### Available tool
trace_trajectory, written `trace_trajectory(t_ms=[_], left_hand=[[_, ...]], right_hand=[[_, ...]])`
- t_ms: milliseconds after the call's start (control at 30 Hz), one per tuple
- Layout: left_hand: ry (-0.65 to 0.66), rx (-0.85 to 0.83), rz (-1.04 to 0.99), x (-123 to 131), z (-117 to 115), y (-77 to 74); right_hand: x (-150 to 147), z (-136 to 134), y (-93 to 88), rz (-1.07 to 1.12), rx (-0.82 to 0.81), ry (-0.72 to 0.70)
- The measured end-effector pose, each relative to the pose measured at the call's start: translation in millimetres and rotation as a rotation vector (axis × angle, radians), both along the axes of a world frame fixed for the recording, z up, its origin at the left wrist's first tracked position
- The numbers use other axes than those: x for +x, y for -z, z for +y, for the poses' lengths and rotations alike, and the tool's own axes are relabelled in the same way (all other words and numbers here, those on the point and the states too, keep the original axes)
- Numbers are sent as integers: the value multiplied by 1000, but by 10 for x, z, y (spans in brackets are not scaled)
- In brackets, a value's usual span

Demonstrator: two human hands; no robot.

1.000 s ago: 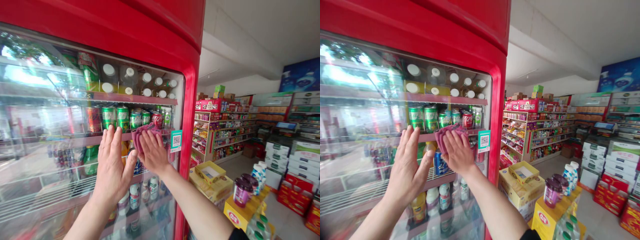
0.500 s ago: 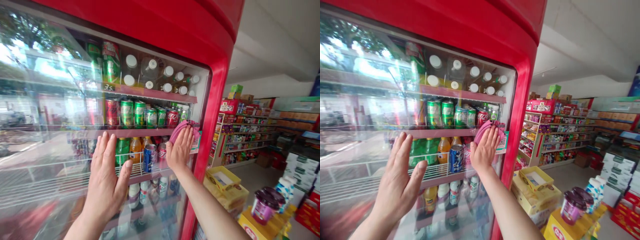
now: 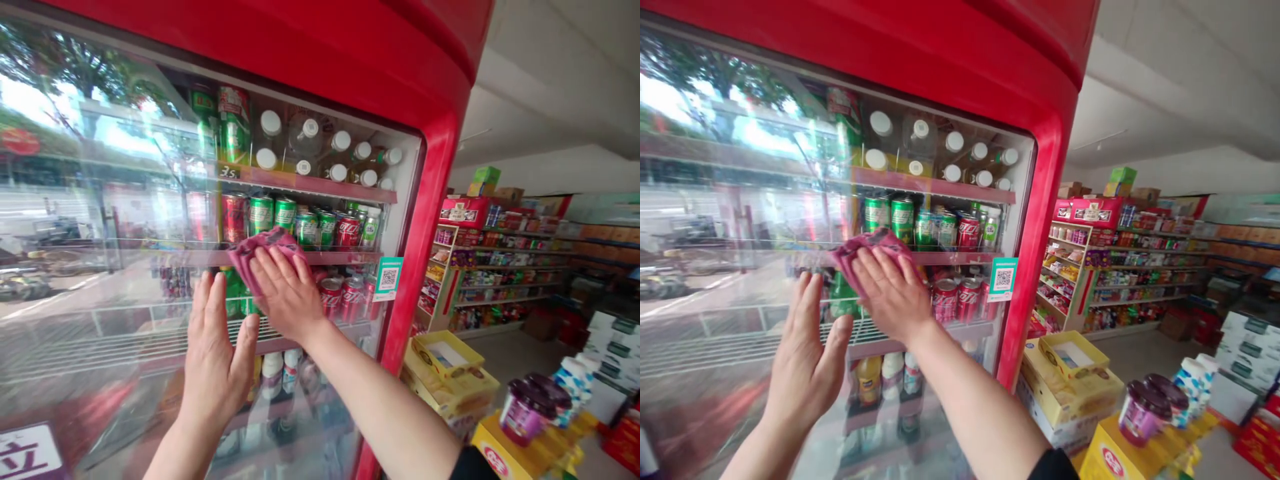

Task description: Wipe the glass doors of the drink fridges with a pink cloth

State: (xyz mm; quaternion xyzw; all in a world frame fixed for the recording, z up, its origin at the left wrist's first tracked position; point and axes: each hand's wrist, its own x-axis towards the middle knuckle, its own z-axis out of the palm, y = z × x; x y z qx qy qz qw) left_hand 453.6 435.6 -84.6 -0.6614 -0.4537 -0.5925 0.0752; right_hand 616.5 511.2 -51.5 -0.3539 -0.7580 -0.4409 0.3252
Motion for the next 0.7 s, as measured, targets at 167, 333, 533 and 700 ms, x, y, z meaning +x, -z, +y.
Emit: trace_trajectory(t_ms=[167,333,533,700], left_hand=[[-38,-1,-18,-247,-91,92],[-112,-46,2,-915,-85,173],[-164,-45,-33,-1619,-96,219],[-159,-68,-47,-1878,-56,278]], right_hand=[[1112,-65,3,220,74,192],[1519,-90,-216,-60,81,202],[670,59,-127,-2,57,222],[-751,99,49,108,15,78]])
